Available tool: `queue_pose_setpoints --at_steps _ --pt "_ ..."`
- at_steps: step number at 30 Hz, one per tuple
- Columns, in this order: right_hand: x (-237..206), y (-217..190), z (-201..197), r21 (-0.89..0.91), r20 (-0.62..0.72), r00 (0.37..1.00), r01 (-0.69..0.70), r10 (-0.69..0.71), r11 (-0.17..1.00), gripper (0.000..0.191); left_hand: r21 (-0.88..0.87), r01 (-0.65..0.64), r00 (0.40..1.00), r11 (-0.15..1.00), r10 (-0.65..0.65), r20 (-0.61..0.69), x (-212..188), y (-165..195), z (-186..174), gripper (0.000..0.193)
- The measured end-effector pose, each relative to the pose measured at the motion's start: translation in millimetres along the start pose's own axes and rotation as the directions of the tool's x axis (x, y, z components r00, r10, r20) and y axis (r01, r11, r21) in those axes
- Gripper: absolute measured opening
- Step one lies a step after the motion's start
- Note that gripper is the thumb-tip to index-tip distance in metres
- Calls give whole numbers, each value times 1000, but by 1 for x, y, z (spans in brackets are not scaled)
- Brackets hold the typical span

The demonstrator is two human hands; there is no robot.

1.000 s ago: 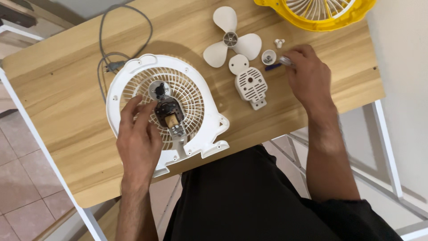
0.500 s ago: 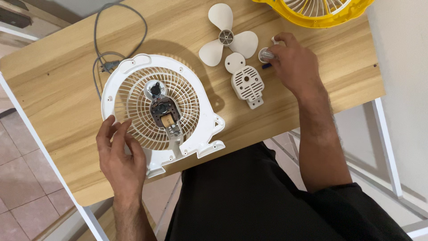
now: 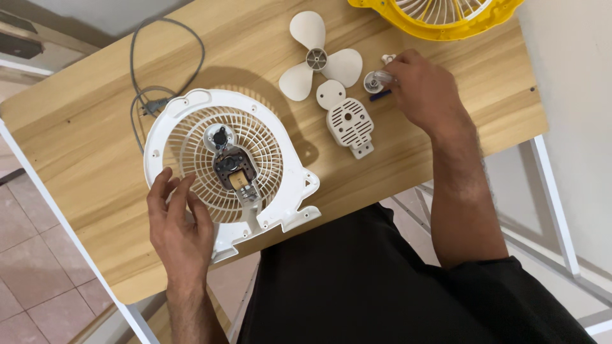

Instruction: The person works at a table with a small white desk fan that is already partially disassembled. They remove the motor assembly from the fan housing, manipulate and reposition the motor and its wiring, reattach the motor to the housing, and pick up small fasteners and a screwdriver while continuing to work on the fan.

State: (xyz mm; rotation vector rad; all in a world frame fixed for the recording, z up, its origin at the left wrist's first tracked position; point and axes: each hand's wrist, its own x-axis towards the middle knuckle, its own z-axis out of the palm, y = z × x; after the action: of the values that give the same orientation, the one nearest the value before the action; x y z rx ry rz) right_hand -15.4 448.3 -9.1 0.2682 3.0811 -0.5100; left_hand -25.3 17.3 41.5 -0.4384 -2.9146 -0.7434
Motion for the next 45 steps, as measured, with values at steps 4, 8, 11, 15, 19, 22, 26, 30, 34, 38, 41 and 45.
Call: queue_pose_setpoints --at_steps 4,8,11,15,19,22,26,30,34,38,41,45 --pt "0 -4 2 50 4 1000 -10 10 999 23 -22 -1 1000 1000 1 10 5 3 4 31" --pt "0 -7 3 40 4 1000 3 -4 999 18 -22 -17 999 1000 18 34 9 7 4 32" --pt "2 -7 2 7 22 1000 3 -3 1000 22 -6 -24 999 1000 24 44 9 9 5 34" --pt "6 -8 1 -10 56 998 -15 16 1000 20 5 -28 998 1000 28 60 9 10 4 33" --pt "8 -9 -3 18 18 999 32 -33 999 18 9 -9 998 1000 8 67 10 9 5 31" --pt "8 -7 -6 0 -1 1000 4 -4 1000 19 10 -3 998 1000 2 67 9 9 5 32" --pt "7 -1 -10 -3 1 999 36 -36 999 21 -14 3 999 1000 -2 54 8 9 6 32" --pt "6 1 -10 10 25 999 42 -42 999 17 -6 -4 999 1000 5 45 8 9 6 33" --pt "4 1 -3 -8 60 998 20 -20 1000 16 4 -5 998 1000 4 62 10 9 6 33" --pt "5 2 6 -53 47 998 47 -44 997 14 6 2 998 1000 -2 68 12 8 8 34" --pt "7 4 10 -114 70 996 69 -61 991 11 30 -26 997 999 24 71 12 8 9 34" --pt "8 5 11 -86 50 997 68 -64 994 11 43 -19 995 999 15 95 11 6 12 35"
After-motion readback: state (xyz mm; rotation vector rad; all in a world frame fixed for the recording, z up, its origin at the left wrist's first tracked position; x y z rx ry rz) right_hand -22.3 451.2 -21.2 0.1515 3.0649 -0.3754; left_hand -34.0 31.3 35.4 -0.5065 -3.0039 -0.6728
